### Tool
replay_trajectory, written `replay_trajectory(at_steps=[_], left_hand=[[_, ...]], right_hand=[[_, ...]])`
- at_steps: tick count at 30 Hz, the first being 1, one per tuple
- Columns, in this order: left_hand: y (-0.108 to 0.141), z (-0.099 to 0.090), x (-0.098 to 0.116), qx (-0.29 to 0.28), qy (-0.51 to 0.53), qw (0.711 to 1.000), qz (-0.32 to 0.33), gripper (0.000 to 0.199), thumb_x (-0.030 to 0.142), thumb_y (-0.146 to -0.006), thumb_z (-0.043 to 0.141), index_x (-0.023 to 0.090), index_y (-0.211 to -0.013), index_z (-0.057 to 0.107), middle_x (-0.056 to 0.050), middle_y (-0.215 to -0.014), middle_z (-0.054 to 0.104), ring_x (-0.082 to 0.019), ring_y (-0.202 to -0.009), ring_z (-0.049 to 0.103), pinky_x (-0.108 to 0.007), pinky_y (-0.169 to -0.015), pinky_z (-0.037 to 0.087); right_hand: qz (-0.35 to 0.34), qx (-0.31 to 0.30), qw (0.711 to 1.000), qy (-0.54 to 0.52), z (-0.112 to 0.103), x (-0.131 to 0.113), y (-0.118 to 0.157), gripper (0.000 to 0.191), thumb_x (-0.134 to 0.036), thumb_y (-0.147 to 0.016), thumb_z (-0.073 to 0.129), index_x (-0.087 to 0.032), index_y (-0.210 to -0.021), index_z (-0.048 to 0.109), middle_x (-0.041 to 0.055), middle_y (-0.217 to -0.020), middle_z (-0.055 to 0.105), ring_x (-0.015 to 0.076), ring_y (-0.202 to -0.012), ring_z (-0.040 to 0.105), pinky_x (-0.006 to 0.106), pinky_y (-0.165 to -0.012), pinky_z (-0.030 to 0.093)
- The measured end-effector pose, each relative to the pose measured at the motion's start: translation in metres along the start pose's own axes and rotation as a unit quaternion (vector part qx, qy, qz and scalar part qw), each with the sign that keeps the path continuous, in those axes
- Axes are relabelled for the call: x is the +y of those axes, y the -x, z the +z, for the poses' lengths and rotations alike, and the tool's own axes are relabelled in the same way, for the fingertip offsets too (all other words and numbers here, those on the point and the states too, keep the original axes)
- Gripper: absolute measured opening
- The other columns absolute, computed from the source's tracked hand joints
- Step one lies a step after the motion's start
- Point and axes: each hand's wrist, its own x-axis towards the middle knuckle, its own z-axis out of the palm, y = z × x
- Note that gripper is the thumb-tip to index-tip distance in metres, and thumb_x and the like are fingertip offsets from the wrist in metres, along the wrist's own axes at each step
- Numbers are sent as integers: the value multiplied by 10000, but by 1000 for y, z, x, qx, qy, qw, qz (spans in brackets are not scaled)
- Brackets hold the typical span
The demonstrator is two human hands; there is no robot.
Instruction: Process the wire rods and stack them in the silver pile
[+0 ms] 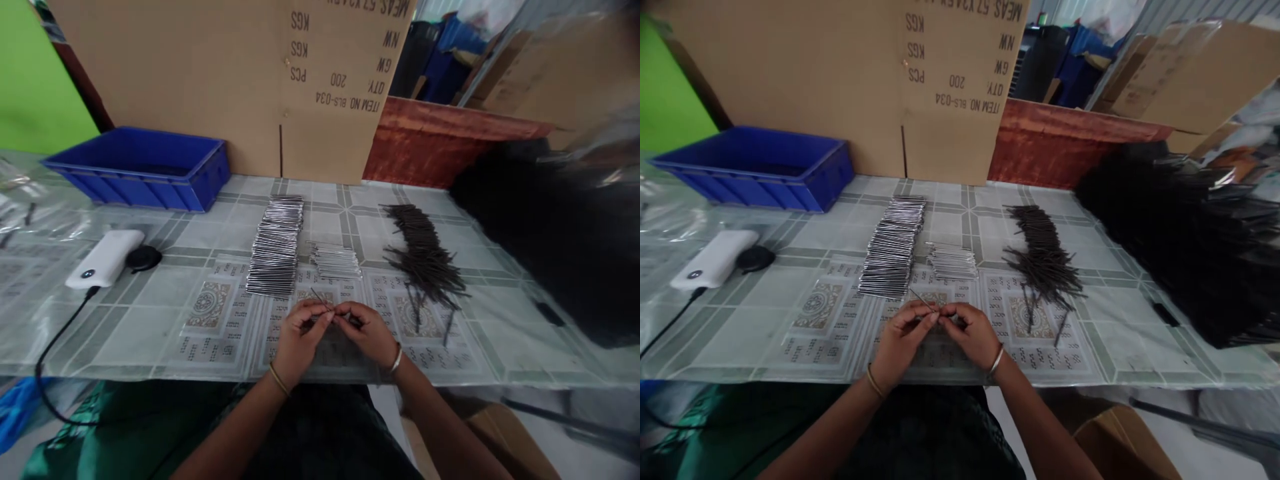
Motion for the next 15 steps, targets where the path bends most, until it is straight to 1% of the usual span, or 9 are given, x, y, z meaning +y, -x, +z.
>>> replay_trajectory(at_steps=[3,5,6,8,10,12,13,14,15], left_hand=[[-2,-14,8,-2,-42,999,16,226,345,-823,685,190,-984,709,-43,-891,726,-145,-769,671,-264,-700,549],[-5,-27,14,-31,-129,989,67,159,308,-840,665,193,-938,713,-32,-842,728,-130,-714,655,-248,-667,532],[-6,-34,17,-56,-186,975,104,122,282,-847,653,195,-906,714,-28,-828,727,-127,-704,648,-245,-664,524],[-9,-46,21,-113,-312,926,180,100,233,-852,627,196,-893,710,-29,-818,720,-141,-719,644,-267,-683,515],[-12,-55,21,-159,-433,854,243,116,214,-867,596,195,-894,707,-42,-835,716,-179,-772,652,-319,-723,510],[-14,-60,15,-179,-519,787,282,153,227,-902,561,203,-926,710,-51,-856,717,-213,-814,654,-361,-740,500],[-14,-61,10,-180,-542,767,292,175,238,-921,542,209,-953,711,-51,-865,720,-220,-825,653,-371,-742,495],[-14,-62,5,-175,-551,759,298,192,250,-937,526,213,-981,710,-50,-882,724,-222,-838,653,-373,-745,492],[-15,-62,-1,-166,-551,760,301,206,259,-949,514,213,-1001,707,-50,-907,728,-220,-854,654,-371,-750,491]], right_hand=[[-30,-33,994,97,-15,2,-1,90,-246,-920,574,-225,-951,657,17,-894,699,157,-836,649,271,-773,487],[-46,-63,984,162,-23,2,-2,95,-250,-932,563,-229,-970,647,23,-922,695,165,-858,647,280,-777,478],[-50,-82,977,190,-24,2,-2,91,-249,-934,563,-230,-972,643,23,-926,693,167,-857,646,280,-767,473],[-50,-117,964,235,-25,2,-1,71,-239,-925,576,-230,-962,636,21,-923,687,168,-842,639,273,-737,462],[-37,-145,954,260,-22,2,1,57,-222,-913,585,-227,-949,629,18,-913,678,162,-819,631,265,-717,456],[-21,-146,956,254,-20,4,3,66,-233,-909,589,-224,-969,613,24,-940,664,162,-839,627,269,-740,469],[-13,-133,962,239,-20,6,4,108,-254,-908,590,-223,-1011,600,36,-985,651,169,-875,625,280,-767,482],[-5,-112,969,219,-20,9,6,161,-275,-914,580,-220,-1065,579,52,-1041,630,178,-920,622,297,-801,494],[-1,-86,977,196,-21,12,7,198,-286,-928,551,-215,-1112,554,70,-1092,602,187,-970,614,316,-839,503]])
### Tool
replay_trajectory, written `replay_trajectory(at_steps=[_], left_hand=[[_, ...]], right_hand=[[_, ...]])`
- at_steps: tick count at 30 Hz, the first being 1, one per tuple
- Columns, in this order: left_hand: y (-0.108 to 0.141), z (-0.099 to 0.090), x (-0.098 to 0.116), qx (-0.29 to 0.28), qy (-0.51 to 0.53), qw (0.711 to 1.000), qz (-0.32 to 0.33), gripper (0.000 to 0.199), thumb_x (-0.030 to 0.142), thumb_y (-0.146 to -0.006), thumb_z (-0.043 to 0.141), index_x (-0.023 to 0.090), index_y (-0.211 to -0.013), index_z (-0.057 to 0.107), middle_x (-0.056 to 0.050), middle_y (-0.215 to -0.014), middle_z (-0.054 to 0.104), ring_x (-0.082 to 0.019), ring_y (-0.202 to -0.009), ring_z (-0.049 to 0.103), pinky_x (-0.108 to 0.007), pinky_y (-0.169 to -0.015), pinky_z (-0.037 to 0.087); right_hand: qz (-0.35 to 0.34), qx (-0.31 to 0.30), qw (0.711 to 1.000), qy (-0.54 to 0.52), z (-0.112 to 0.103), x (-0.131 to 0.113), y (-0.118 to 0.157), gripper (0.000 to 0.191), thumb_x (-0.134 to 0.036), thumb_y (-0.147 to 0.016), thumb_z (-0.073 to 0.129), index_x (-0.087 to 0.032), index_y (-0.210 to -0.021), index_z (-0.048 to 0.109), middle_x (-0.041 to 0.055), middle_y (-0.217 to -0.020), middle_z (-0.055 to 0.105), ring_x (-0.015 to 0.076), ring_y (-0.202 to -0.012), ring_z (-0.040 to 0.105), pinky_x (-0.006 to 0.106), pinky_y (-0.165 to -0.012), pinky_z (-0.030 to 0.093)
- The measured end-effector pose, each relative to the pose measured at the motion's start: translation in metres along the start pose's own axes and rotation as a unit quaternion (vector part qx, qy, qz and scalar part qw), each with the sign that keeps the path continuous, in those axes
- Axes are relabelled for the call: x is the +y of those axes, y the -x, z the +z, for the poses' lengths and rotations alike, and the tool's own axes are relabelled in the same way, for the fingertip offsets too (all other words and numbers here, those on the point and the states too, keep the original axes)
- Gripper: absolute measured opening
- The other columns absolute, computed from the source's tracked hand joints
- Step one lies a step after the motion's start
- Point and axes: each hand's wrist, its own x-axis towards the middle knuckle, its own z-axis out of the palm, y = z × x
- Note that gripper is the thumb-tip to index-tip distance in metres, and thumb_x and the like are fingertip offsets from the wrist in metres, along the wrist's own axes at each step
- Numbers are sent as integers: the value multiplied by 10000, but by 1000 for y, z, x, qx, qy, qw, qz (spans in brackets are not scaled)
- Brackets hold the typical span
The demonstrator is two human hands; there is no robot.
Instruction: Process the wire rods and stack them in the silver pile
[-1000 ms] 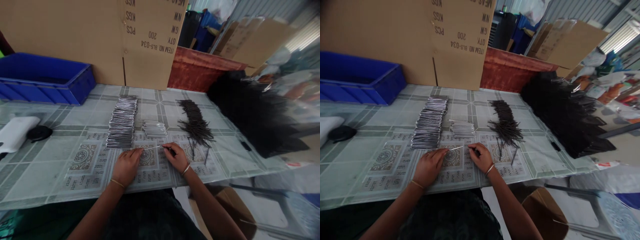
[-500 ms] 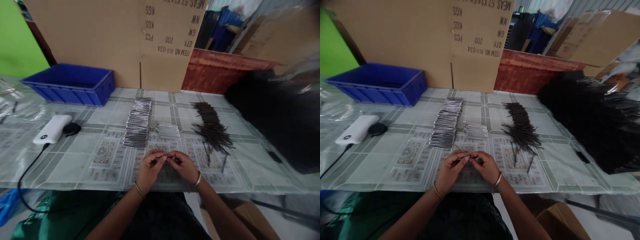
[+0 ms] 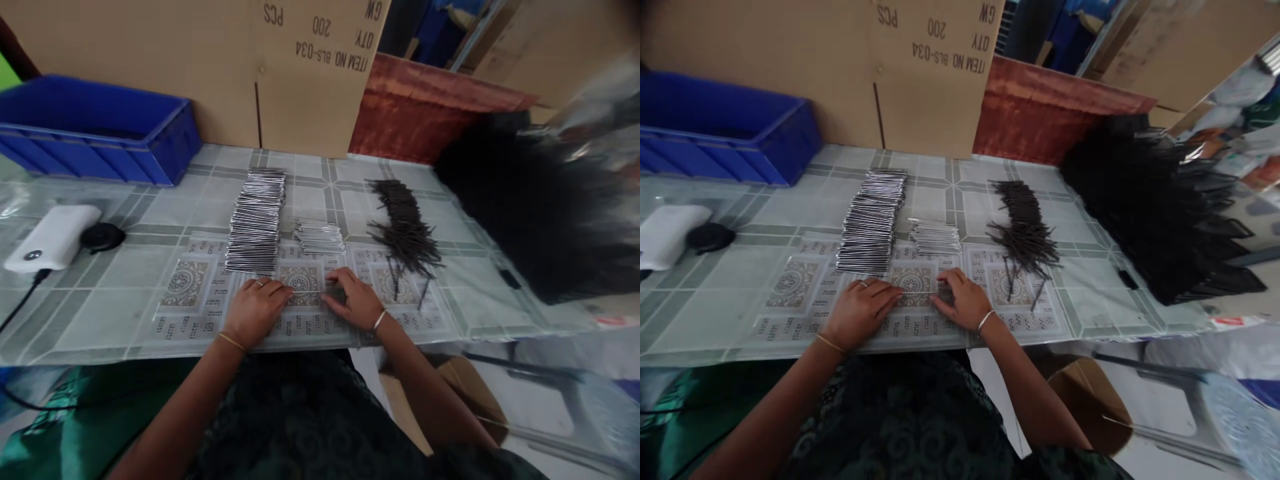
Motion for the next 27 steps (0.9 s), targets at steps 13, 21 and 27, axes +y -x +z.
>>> replay_trajectory(at_steps=[13,21,27], left_hand=[[4,16,-9,42,63,996,-35,262,324,-970,488,202,-967,720,-51,-929,736,-193,-852,657,-352,-784,506],[6,16,-10,41,81,994,-61,271,349,-968,484,218,-998,719,-54,-938,738,-197,-865,657,-350,-798,505],[6,17,-10,39,69,996,-46,256,332,-969,488,207,-986,710,-47,-950,741,-203,-873,662,-360,-806,503]], right_hand=[[-31,83,994,-63,13,11,-1,143,-230,-944,505,-227,-1044,608,86,-1130,591,206,-1091,578,396,-975,475],[-36,108,989,-97,12,14,-1,136,-201,-913,516,-221,-1008,611,85,-1072,629,203,-1048,600,382,-935,493],[-58,86,989,-103,10,13,-4,143,-208,-929,501,-217,-1022,609,69,-998,668,190,-980,625,362,-894,504]])
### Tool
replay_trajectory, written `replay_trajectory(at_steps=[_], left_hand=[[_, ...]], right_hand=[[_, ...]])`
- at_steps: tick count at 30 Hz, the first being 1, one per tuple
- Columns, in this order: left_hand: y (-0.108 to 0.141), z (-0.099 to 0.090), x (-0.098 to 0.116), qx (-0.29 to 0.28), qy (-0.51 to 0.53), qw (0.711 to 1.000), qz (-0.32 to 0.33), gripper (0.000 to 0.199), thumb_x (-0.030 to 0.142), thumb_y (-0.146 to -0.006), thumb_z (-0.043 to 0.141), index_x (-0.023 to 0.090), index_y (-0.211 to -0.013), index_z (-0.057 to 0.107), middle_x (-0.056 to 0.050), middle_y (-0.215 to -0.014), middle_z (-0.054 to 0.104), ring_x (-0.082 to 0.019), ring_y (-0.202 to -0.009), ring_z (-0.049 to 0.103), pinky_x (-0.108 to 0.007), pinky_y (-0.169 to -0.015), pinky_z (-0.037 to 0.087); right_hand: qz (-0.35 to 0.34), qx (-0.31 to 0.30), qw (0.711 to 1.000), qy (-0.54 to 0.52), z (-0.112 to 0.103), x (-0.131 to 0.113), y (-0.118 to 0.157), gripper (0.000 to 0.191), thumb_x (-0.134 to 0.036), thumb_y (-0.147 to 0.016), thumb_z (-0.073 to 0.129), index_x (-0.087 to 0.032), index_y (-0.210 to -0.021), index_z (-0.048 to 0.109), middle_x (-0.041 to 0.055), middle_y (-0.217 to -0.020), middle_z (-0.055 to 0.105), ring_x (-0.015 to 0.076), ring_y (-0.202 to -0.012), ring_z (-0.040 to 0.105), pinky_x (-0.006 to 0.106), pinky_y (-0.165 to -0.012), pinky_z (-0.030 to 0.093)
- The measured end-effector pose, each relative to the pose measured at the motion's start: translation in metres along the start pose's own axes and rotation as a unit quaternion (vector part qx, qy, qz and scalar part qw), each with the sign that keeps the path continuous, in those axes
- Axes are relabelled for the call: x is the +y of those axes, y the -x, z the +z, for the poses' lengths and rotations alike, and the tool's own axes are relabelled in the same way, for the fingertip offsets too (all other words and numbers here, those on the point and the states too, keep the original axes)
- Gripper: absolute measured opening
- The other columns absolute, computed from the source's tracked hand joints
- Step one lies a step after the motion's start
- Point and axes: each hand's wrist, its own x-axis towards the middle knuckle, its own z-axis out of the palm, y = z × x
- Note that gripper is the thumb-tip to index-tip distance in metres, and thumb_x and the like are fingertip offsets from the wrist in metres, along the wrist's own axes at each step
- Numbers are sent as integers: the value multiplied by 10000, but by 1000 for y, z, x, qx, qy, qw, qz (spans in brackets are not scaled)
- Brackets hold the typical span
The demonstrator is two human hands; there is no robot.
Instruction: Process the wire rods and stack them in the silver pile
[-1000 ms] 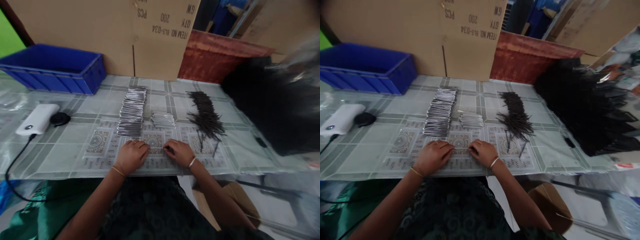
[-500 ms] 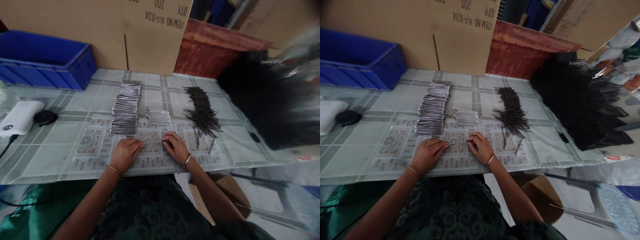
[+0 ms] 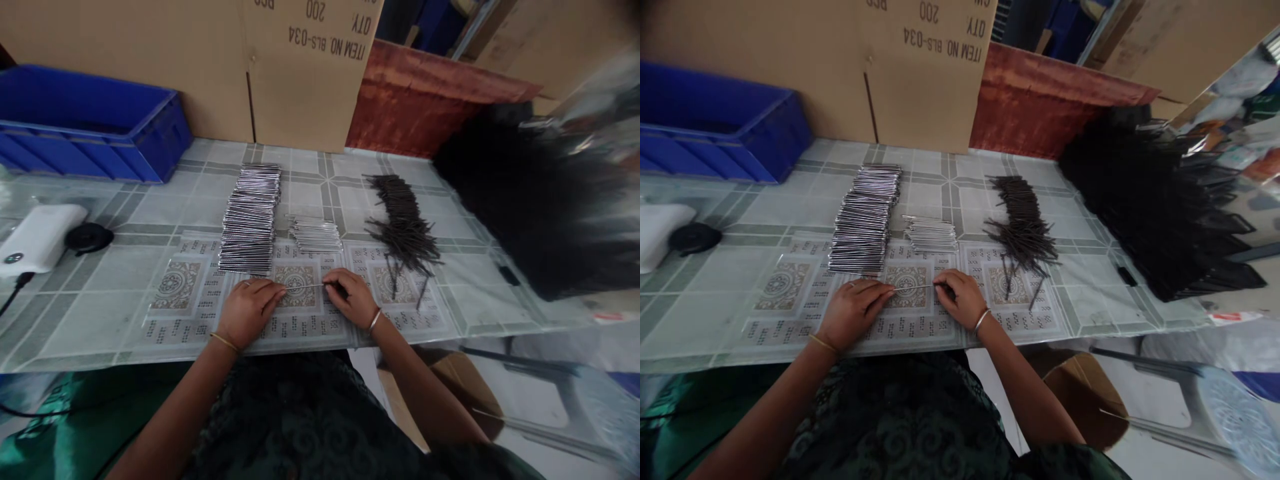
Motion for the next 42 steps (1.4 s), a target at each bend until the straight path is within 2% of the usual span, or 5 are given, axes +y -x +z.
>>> replay_trajectory(at_steps=[22,29,32,37,42], left_hand=[[0,3,11,25,77,995,-66,238,326,-932,555,222,-1059,726,-64,-967,763,-214,-874,704,-380,-843,553],[-4,10,43,160,345,872,-309,412,369,-972,453,200,-1326,580,-91,-1345,616,-205,-1252,576,-381,-1068,476],[-7,3,28,190,387,844,-320,512,419,-977,435,217,-1448,436,-81,-1498,464,-195,-1387,430,-389,-1162,367],[-14,-9,-31,243,294,868,-319,686,524,-967,401,228,-1548,189,-80,-1635,143,-222,-1511,74,-450,-1243,100],[-24,4,-63,180,282,865,-373,713,598,-956,334,187,-1531,250,-146,-1606,220,-269,-1503,100,-535,-1225,33]], right_hand=[[-25,-49,992,112,12,-9,-7,195,-320,-965,559,-257,-1091,693,44,-957,714,182,-877,643,319,-807,478],[-58,-70,991,102,51,-38,-66,132,-280,-947,578,-219,-956,695,63,-913,713,206,-862,638,325,-783,465],[-67,-61,993,77,67,-49,-99,168,-300,-960,555,-219,-984,701,65,-934,709,208,-888,636,325,-792,469],[-48,-25,993,106,100,-69,-149,215,-351,-968,538,-239,-997,719,57,-1033,698,216,-987,607,355,-901,451],[-14,12,985,172,129,-72,-154,303,-330,-992,476,-294,-1251,629,47,-1388,547,250,-1285,443,475,-1128,280]])
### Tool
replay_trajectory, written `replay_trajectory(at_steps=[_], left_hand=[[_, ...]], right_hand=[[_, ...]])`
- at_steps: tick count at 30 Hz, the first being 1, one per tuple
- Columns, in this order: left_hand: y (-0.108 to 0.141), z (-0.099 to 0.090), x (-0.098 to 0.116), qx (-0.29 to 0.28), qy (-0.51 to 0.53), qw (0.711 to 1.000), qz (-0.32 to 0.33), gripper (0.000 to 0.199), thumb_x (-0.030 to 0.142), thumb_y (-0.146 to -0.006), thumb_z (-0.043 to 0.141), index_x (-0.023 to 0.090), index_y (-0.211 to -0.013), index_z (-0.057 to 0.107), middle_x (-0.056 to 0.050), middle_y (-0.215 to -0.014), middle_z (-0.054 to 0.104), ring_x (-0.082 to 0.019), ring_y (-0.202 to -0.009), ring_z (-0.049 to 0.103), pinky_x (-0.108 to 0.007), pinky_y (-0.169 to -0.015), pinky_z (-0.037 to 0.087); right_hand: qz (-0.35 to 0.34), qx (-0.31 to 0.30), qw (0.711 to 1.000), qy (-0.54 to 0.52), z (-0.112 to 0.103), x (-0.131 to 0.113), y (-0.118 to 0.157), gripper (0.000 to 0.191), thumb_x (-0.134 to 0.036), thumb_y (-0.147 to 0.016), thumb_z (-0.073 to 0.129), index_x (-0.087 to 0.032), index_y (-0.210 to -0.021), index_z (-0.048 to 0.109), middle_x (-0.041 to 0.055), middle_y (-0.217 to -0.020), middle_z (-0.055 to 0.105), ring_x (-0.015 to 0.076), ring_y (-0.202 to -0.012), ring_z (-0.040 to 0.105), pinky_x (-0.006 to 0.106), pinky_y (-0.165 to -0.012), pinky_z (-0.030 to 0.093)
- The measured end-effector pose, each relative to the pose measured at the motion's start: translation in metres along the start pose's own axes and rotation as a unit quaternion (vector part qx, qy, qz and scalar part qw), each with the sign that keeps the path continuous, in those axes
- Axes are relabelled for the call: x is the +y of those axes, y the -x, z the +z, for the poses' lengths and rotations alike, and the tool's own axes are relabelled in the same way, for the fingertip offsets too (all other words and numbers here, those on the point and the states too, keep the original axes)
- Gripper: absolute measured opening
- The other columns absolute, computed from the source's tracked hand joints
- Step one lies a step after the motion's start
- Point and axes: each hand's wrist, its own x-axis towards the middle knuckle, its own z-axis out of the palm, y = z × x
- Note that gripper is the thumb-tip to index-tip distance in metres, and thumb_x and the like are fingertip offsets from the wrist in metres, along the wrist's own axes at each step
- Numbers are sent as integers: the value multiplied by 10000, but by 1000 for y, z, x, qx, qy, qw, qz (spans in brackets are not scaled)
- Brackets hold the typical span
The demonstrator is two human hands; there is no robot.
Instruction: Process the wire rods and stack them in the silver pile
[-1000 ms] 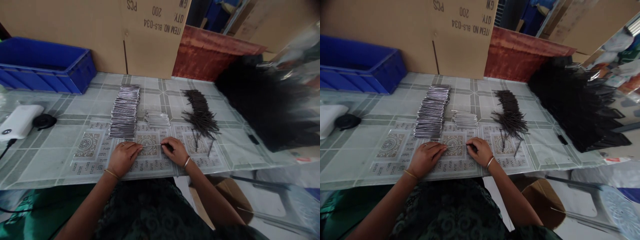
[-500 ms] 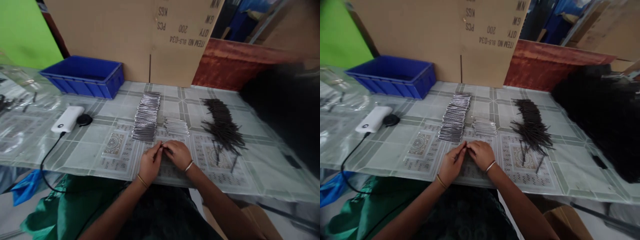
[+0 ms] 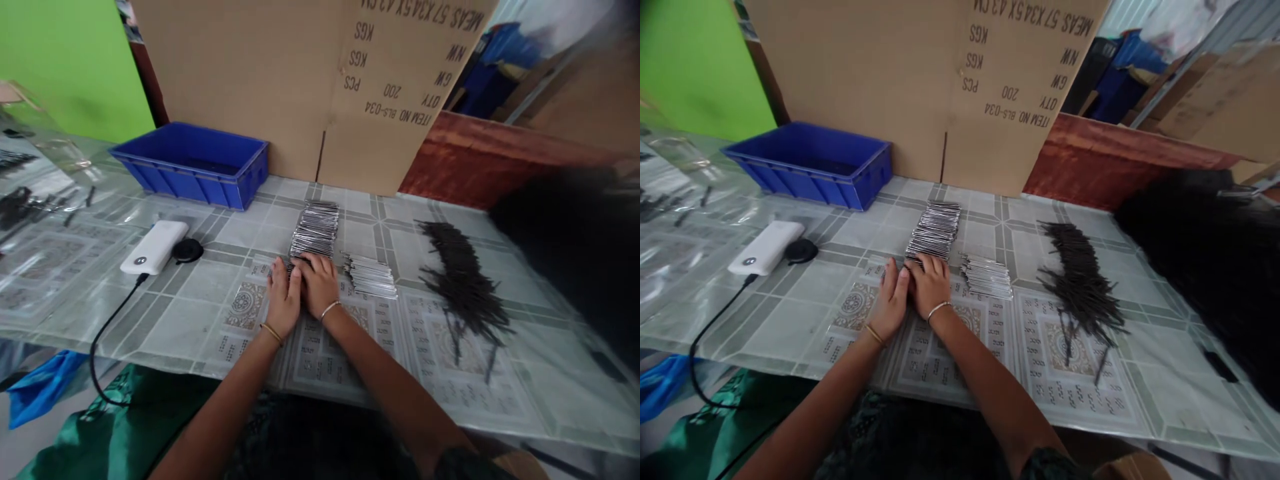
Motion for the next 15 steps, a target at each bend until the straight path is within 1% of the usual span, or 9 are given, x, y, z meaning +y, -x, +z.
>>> replay_trajectory(at_steps=[2,3,4,6,8,12,15], left_hand=[[0,5,-2,-18,-24,1000,8,694,586,-964,322,179,-1524,272,-154,-1588,265,-273,-1498,144,-555,-1218,24],[1,7,-2,-21,-31,999,17,688,578,-967,324,176,-1523,273,-155,-1585,272,-271,-1498,152,-558,-1218,27],[2,8,-2,-21,-32,999,26,687,573,-968,330,174,-1524,272,-155,-1585,269,-269,-1498,154,-556,-1219,39],[3,7,0,-22,-24,999,34,688,569,-967,338,171,-1524,273,-155,-1588,261,-263,-1497,169,-543,-1223,75],[2,5,2,-29,-11,999,30,688,571,-967,332,169,-1523,276,-158,-1585,268,-258,-1488,209,-527,-1226,107],[1,1,5,-25,0,999,22,724,585,-958,347,142,-1526,265,-173,-1578,277,-268,-1476,253,-509,-1226,145],[0,2,6,-19,16,999,22,749,601,-947,368,130,-1522,273,-172,-1582,270,-265,-1480,242,-481,-1227,165]], right_hand=[[10,5,1000,8,8,0,8,436,-305,-1009,412,-314,-1444,437,49,-1540,378,261,-1429,273,546,-1183,138],[25,3,1000,10,11,1,12,495,-299,-1010,390,-313,-1502,338,57,-1589,286,274,-1474,177,580,-1183,95],[41,-4,999,11,15,1,15,538,-297,-1007,378,-304,-1533,263,69,-1617,208,290,-1497,94,606,-1175,78],[63,-26,998,13,22,0,18,596,-297,-996,379,-275,-1558,184,102,-1638,108,322,-1507,1,633,-1162,79],[68,-45,997,14,26,-2,19,628,-303,-991,378,-258,-1568,133,123,-1641,60,335,-1507,-24,642,-1159,72],[84,-36,996,6,23,-2,19,657,-340,-1005,334,-262,-1576,18,111,-1645,-2,322,-1510,-32,627,-1166,91],[94,-59,994,23,20,-3,19,687,-363,-998,360,-260,-1576,3,104,-1646,-13,327,-1508,-48,624,-1166,100]])
